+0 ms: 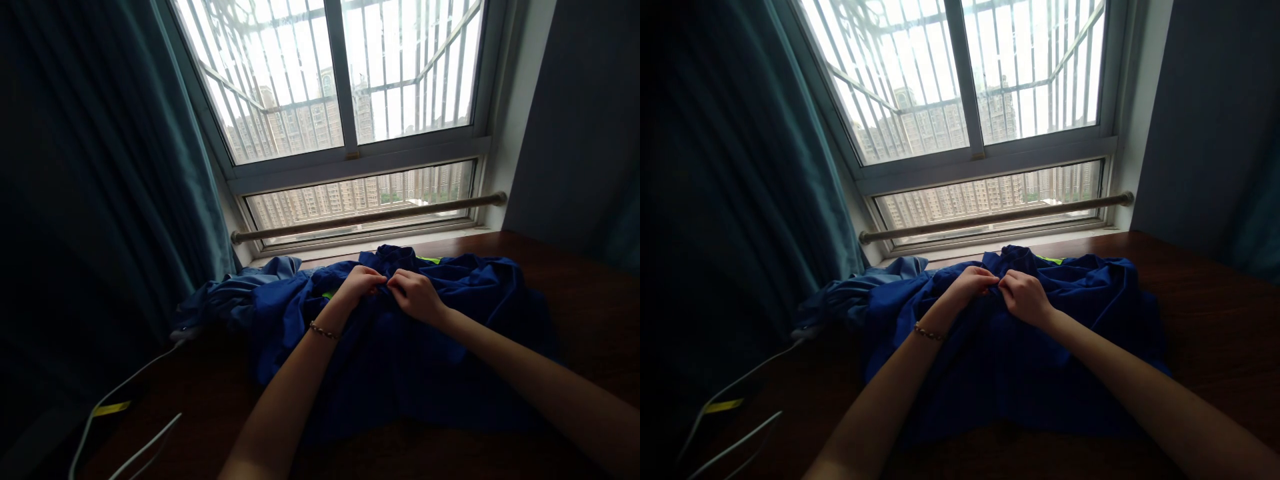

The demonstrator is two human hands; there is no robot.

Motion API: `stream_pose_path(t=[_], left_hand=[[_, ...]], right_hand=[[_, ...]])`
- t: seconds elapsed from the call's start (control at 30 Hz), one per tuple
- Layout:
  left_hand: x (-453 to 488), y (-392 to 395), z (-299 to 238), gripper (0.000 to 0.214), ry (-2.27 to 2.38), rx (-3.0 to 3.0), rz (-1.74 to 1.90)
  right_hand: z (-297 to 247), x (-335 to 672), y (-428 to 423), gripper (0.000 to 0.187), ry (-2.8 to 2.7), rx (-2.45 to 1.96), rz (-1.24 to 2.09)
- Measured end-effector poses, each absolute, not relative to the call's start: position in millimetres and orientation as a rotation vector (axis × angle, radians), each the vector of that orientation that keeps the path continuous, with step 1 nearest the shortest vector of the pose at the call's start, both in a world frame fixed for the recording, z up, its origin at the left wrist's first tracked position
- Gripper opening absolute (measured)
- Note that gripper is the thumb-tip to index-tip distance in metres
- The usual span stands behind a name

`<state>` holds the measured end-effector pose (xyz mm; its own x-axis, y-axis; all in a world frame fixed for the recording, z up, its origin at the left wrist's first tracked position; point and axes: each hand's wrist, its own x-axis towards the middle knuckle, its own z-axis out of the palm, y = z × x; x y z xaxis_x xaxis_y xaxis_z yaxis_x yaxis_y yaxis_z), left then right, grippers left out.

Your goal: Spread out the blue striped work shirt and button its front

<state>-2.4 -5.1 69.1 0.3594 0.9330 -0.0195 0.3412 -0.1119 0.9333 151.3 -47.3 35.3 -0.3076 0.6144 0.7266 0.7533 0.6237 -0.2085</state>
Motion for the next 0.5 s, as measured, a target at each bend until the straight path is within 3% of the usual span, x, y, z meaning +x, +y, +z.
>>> stream_pose_path(t=[0.3,0.5], left_hand=[[10,-21,68,0.018,1.355,2.348,0.94],[15,-28,69,0.018,1.268,2.488,0.992]], right_hand=[[30,149,-41,0.013,-1.844,-1.328,-0.005],[27,152,-36,0.011,-1.638,-1.368,0.034]])
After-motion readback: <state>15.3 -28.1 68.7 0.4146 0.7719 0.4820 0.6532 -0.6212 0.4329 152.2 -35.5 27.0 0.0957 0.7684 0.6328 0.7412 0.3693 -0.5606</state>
